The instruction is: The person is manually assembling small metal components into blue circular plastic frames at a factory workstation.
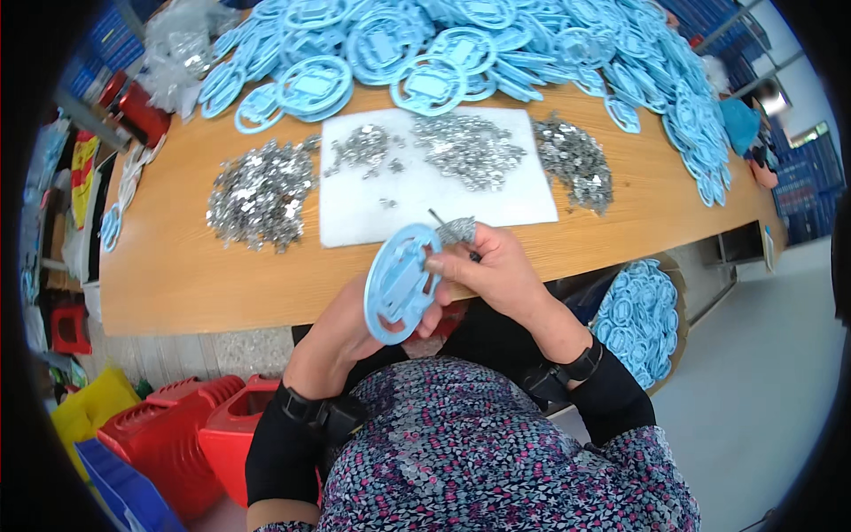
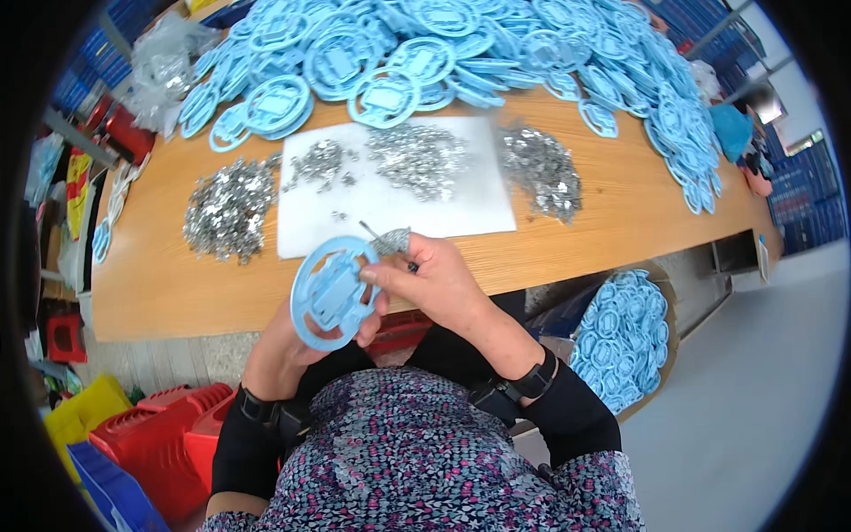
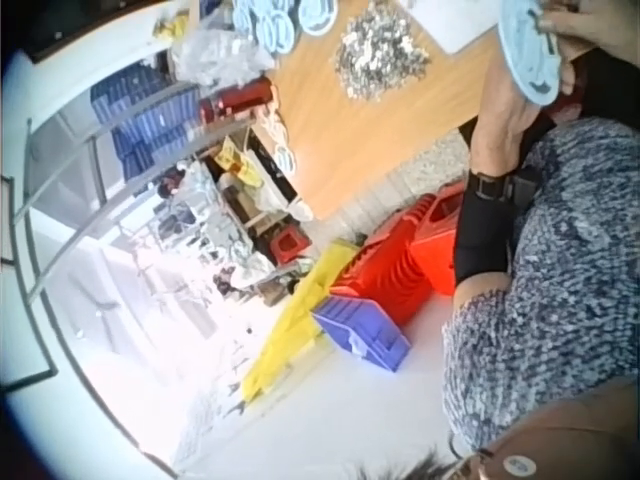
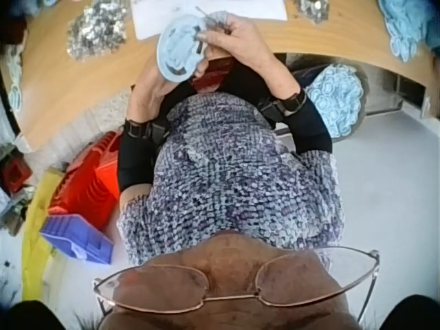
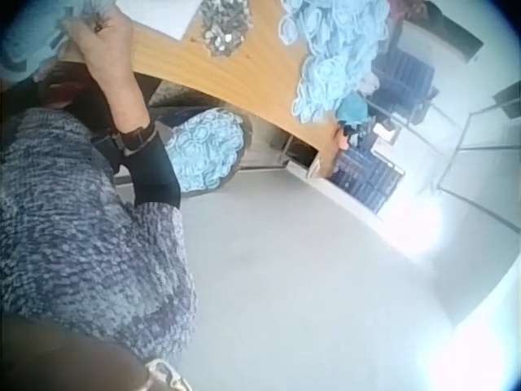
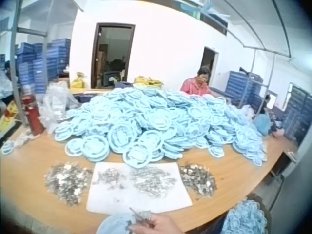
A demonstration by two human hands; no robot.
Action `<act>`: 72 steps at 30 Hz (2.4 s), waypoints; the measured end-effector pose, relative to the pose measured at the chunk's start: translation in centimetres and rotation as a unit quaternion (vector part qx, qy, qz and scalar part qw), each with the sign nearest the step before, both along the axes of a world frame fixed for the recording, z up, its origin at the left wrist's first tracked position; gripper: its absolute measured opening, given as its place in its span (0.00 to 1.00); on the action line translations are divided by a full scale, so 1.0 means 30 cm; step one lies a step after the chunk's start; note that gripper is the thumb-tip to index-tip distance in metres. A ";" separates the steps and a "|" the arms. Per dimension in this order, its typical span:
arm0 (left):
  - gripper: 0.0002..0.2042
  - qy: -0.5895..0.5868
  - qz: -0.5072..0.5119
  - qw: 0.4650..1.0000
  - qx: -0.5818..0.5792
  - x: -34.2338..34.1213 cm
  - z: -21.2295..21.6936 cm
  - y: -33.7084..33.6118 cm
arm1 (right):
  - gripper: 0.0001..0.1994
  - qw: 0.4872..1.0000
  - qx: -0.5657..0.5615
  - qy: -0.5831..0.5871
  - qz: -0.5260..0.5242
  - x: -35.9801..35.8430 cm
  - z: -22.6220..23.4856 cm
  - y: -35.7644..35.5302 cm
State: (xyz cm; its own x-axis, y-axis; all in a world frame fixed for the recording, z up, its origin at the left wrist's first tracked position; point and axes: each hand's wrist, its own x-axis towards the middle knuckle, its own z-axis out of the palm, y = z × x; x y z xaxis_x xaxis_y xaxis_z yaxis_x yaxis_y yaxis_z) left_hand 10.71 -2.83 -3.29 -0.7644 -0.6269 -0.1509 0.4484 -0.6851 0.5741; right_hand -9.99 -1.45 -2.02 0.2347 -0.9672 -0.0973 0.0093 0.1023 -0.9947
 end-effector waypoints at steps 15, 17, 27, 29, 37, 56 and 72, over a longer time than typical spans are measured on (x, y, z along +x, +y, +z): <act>0.23 -0.165 0.060 0.983 -0.048 0.005 -0.004 -0.043 | 0.09 0.795 -0.154 0.534 -0.243 -0.527 -0.032 0.059; 0.23 -0.172 0.064 0.981 -0.058 -0.005 0.004 -0.038 | 0.08 0.761 -0.151 0.590 -0.221 -0.522 -0.071 0.052; 0.16 -0.252 0.046 0.961 -0.103 -0.068 0.013 -0.028 | 0.07 0.913 -0.089 0.300 -0.260 -0.357 -0.009 0.041; 0.15 -0.260 0.024 0.960 -0.103 -0.094 0.010 -0.019 | 0.08 0.932 -0.122 0.258 -0.223 -0.230 0.007 0.042; 0.16 -0.266 0.081 0.943 -0.182 -0.079 0.014 -0.012 | 0.06 0.909 -0.300 0.272 -0.101 -0.022 0.035 -0.005; 0.13 -0.289 0.068 0.933 -0.203 -0.010 0.015 -0.066 | 0.09 0.897 -0.303 0.321 0.003 -0.011 0.083 -0.063; 0.13 -0.423 0.037 0.844 -0.327 0.023 0.045 -0.118 | 0.12 0.968 -0.007 0.248 0.026 -0.027 0.066 -0.124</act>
State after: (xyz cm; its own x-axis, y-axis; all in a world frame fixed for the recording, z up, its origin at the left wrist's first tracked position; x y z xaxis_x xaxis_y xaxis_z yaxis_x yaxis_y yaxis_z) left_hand 11.42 -6.36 -1.94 -0.5117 -0.8289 -0.2261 -0.2841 -0.0852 0.9550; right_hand -10.80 -5.17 -0.04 0.2106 -0.9575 -0.1969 -0.4742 0.0760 -0.8771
